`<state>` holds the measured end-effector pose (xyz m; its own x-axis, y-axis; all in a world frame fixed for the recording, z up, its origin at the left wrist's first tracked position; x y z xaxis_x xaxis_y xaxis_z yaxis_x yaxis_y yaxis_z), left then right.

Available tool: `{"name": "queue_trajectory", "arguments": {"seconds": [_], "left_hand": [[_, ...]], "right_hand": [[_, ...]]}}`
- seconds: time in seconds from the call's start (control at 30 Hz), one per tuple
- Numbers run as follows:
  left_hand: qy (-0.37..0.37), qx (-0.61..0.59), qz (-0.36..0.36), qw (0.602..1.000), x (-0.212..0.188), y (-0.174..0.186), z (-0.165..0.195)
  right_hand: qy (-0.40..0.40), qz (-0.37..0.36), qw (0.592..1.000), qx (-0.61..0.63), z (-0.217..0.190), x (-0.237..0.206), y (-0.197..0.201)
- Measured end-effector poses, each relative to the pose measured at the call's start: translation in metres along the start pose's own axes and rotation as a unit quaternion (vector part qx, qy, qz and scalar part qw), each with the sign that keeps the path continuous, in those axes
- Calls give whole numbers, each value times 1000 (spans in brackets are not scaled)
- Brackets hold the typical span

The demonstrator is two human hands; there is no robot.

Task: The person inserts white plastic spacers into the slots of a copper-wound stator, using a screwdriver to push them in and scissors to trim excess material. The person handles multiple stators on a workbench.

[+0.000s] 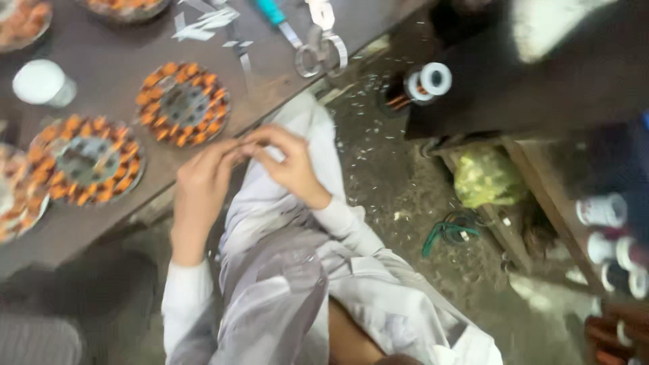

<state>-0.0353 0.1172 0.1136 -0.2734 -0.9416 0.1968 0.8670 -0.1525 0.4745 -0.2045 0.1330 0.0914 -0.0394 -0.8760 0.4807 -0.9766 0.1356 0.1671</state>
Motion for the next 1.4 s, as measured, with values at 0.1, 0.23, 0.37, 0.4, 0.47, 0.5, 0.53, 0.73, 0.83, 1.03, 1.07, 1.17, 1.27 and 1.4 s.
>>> {"name": "queue_trajectory", "arguments": {"seconds": [0.1,0.23,0.37,0.4,0.47,0.5,0.53,0.73,0.83,1.03,1.07,1.17,1.27,1.4], "left_hand": [[-40,45,11,998,-2,1,5],[-40,42,16,998,2,-6,3],[-42,-45,-20,998,5,-17,-2],[-43,-46,-29,998,5,-18,-3],[-38,-43,-41,998,3,-18,-5],[-32,-41,-45,998,3,-17,-5],[-25,-39,-49,998,2,-16,-6],[7,18,-62,998,0,-11,-8],[-8,52,-52,997,-1,-8,-1],[-34,46,-21,998,-4,-1,14],[-21,20,-10,1000,-4,0,13],[-3,-26,17,1000,-5,0,9],[-10,-22,28,999,-6,0,6],[11,-81,28,996,-3,0,2]], "right_hand": [[-2,0,1000,-6,0,-3,0],[3,8,1000,-22,-7,-3,3],[32,17,997,-64,-15,-3,7],[37,16,997,-70,-16,-3,7],[49,20,994,-97,-18,-5,9],[55,21,992,-110,-19,-5,10],[60,20,992,-111,-20,-5,10],[49,18,995,-84,-22,-4,13],[42,22,995,-84,-25,-5,15],[35,23,996,-79,-32,-5,17],[31,22,996,-82,-33,-5,17],[35,30,996,-71,-33,-5,17],[40,32,996,-75,-30,-6,16],[17,29,999,-41,-15,-9,11]]}}
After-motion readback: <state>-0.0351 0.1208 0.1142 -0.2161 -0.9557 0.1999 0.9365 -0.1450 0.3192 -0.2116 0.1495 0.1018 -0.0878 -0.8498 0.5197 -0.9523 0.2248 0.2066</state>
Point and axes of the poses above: each hand's wrist, its own x-axis towards the middle knuckle, its own y-axis out of the back of the hand, z = x × y, the point moved 5 cm from there along x, towards the middle knuckle, and after that the axes turned 9 degrees about y, right-handed, at the moved point
